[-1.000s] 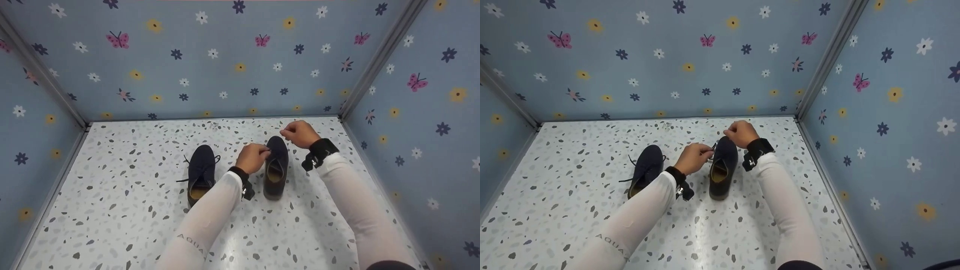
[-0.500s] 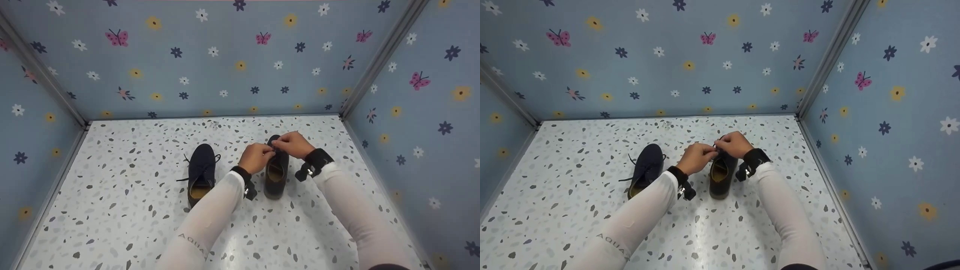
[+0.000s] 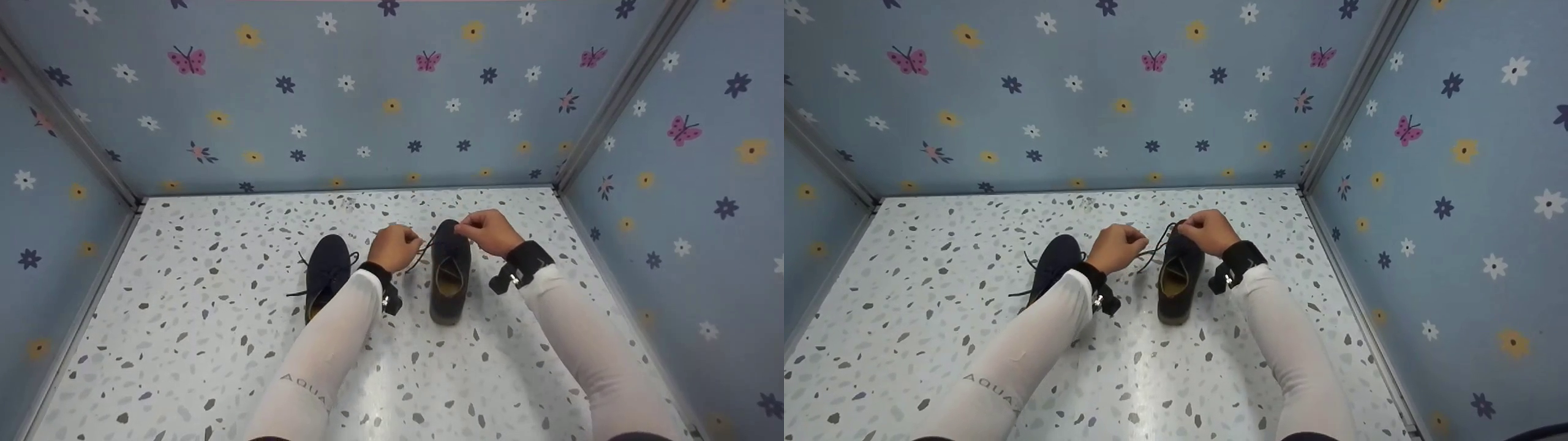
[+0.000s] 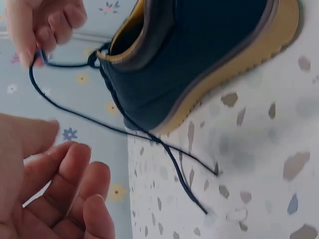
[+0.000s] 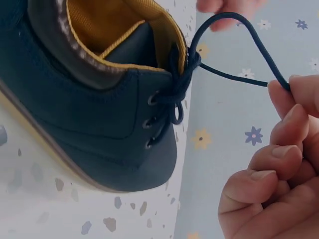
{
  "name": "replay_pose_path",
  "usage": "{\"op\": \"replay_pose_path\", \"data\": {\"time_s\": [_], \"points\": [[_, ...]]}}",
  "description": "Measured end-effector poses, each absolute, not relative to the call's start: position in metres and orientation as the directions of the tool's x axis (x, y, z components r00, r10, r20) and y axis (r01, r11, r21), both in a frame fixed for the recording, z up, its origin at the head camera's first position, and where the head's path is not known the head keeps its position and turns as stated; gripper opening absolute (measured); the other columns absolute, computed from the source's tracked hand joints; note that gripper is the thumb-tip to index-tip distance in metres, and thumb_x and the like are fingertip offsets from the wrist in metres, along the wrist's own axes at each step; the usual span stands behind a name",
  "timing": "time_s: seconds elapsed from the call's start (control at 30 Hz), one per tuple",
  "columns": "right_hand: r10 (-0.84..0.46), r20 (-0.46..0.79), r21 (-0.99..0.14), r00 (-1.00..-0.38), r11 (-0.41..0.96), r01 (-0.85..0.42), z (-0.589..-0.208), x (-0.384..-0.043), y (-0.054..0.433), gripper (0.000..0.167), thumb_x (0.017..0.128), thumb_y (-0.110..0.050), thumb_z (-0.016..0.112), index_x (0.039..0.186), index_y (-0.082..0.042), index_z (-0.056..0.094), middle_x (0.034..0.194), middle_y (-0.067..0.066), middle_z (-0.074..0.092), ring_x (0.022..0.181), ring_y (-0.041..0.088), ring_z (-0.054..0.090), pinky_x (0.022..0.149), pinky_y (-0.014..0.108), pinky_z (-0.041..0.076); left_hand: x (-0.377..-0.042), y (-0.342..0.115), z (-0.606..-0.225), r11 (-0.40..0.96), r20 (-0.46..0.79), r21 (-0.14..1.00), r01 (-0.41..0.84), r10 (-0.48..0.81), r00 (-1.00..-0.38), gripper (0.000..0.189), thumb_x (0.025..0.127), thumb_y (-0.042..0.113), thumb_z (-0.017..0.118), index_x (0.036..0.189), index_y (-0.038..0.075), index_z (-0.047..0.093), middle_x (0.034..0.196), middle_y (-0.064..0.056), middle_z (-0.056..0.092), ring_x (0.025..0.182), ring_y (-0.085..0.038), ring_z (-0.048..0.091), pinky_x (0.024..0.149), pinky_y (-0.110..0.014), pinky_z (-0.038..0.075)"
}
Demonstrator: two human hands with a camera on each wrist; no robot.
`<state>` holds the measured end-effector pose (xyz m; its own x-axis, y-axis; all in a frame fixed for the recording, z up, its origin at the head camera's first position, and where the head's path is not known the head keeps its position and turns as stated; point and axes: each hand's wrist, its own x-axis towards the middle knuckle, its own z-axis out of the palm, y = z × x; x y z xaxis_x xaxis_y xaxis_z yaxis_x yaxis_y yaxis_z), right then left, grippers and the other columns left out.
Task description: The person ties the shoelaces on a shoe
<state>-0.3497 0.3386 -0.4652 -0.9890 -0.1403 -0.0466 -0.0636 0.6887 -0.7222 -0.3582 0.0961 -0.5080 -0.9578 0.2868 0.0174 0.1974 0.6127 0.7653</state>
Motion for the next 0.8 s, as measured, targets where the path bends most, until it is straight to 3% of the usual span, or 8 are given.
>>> {"op": "replay_pose_path", "data": {"time_s": [0.1,0.2,0.37,0.57,0.8], "points": [[-0.137,-0.043,-0.727,-0.990,0.683,-0.063,-0.465,-0.348,0.343,0.028,0.100,-0.029,0.070,0.099,-0.002,0.078,0.073,-0.002,0.061,0.060,0.008,0.052,0.060,0.026,0.044,-0.364,0.092,-0.511,0.676,-0.015,0.716,0.174,0.264,-0.964,0.023,0.102,0.017,0.065,0.118,0.008,0.078,0.115,-0.010,0.079,0.108,-0.029,0.074,0.100,-0.047,0.056],[-0.137,-0.039,-0.717,-0.990,0.693,-0.068,-0.466,-0.346,0.345,0.029,0.100,-0.027,0.070,0.100,0.001,0.076,0.075,-0.001,0.062,0.063,0.010,0.053,0.063,0.027,0.045,-0.367,0.090,-0.516,0.759,-0.073,0.632,0.157,0.260,-0.963,0.028,0.099,0.011,0.066,0.125,0.005,0.074,0.123,-0.012,0.077,0.117,-0.032,0.072,0.103,-0.048,0.055],[-0.152,-0.035,-0.702,-0.988,0.707,-0.084,-0.464,-0.343,0.350,0.025,0.100,-0.029,0.070,0.092,-0.006,0.075,0.076,-0.004,0.059,0.069,0.015,0.054,0.067,0.031,0.046,-0.369,0.093,-0.528,0.872,-0.156,0.456,0.181,0.278,-0.948,0.024,0.097,0.005,0.064,0.117,0.005,0.077,0.118,-0.014,0.078,0.110,-0.032,0.074,0.094,-0.047,0.060],[-0.182,-0.016,-0.700,-0.983,0.704,-0.119,-0.463,-0.342,0.354,0.021,0.101,-0.028,0.069,0.090,-0.013,0.077,0.073,-0.004,0.062,0.065,0.013,0.053,0.068,0.030,0.045,-0.369,0.099,-0.538,0.930,-0.213,0.330,0.163,0.241,-0.947,0.020,0.100,0.007,0.063,0.110,0.008,0.081,0.116,-0.014,0.078,0.107,-0.031,0.075,0.089,-0.047,0.062],[-0.181,-0.005,-0.706,-0.983,0.697,-0.125,-0.464,-0.343,0.352,0.019,0.100,-0.025,0.070,0.088,-0.012,0.077,0.071,-0.007,0.059,0.064,0.011,0.052,0.066,0.028,0.045,-0.375,0.112,-0.549,0.960,-0.275,0.266,0.085,0.160,-0.948,0.023,0.103,0.020,0.064,0.120,0.013,0.078,0.125,-0.014,0.071,0.114,-0.035,0.071,0.091,-0.052,0.061]]}}
